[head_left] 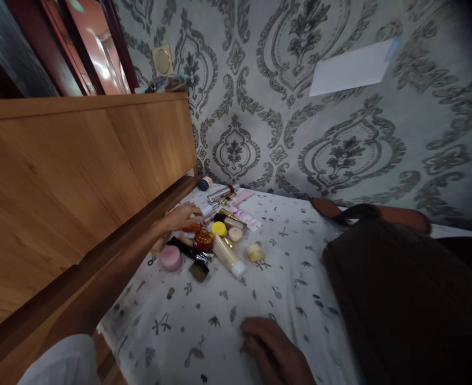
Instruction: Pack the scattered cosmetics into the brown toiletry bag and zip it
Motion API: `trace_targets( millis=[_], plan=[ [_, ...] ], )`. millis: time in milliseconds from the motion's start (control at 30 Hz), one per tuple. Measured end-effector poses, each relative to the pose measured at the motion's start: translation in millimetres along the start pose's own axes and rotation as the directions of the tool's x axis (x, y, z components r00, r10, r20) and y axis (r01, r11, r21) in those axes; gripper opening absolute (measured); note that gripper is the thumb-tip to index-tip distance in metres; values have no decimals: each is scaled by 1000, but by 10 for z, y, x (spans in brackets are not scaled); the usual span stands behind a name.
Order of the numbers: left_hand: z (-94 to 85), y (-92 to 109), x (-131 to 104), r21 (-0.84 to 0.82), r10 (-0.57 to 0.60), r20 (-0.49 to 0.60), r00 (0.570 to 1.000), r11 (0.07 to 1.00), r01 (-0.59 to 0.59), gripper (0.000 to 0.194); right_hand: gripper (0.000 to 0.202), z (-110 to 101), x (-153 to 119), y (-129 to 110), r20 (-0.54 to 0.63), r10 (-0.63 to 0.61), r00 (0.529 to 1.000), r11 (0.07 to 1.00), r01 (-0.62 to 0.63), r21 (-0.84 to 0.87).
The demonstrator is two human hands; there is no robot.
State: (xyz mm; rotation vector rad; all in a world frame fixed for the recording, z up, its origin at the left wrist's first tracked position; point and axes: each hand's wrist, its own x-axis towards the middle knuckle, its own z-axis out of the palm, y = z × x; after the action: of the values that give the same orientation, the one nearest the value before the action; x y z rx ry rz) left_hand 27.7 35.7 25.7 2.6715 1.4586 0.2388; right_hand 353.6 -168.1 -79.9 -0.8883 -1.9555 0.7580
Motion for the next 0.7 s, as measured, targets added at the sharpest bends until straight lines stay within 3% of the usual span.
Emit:
trace_targets(
  millis=[133,233,367,467,533,600,700],
  plan=[
    [72,400,-207,0,-46,16,999,999,46,50,16,19,-2,-24,-14,11,1000,1000,-11,18],
    [165,599,-274,-62,-121,10,993,991,121,49,18,28,5,-39,-26,29,999,999,-29,24],
    [229,712,-302,-147,-208,-44,977,969,200,33,20,33,12,-80,-36,60,998,998,-59,37],
    [210,764,-347,-183,-258,-114,960,955,235,33,22,27,11,-123,-39,86,996,995,-84,59],
    [201,843,-397,-297,-294,-163,942,925,237,36,24,12,10,-158,-29,119,992,990,-116,81],
    [222,981,-451,-591,-343,-167,925,785,184,41,27,-5,12,-198,-36,180,983,978,-174,116],
    [316,1289,-515,-960,-336,-40,941,274,57,49,35,-10,19,-240,-63,311,948,934,-293,205]
  ],
)
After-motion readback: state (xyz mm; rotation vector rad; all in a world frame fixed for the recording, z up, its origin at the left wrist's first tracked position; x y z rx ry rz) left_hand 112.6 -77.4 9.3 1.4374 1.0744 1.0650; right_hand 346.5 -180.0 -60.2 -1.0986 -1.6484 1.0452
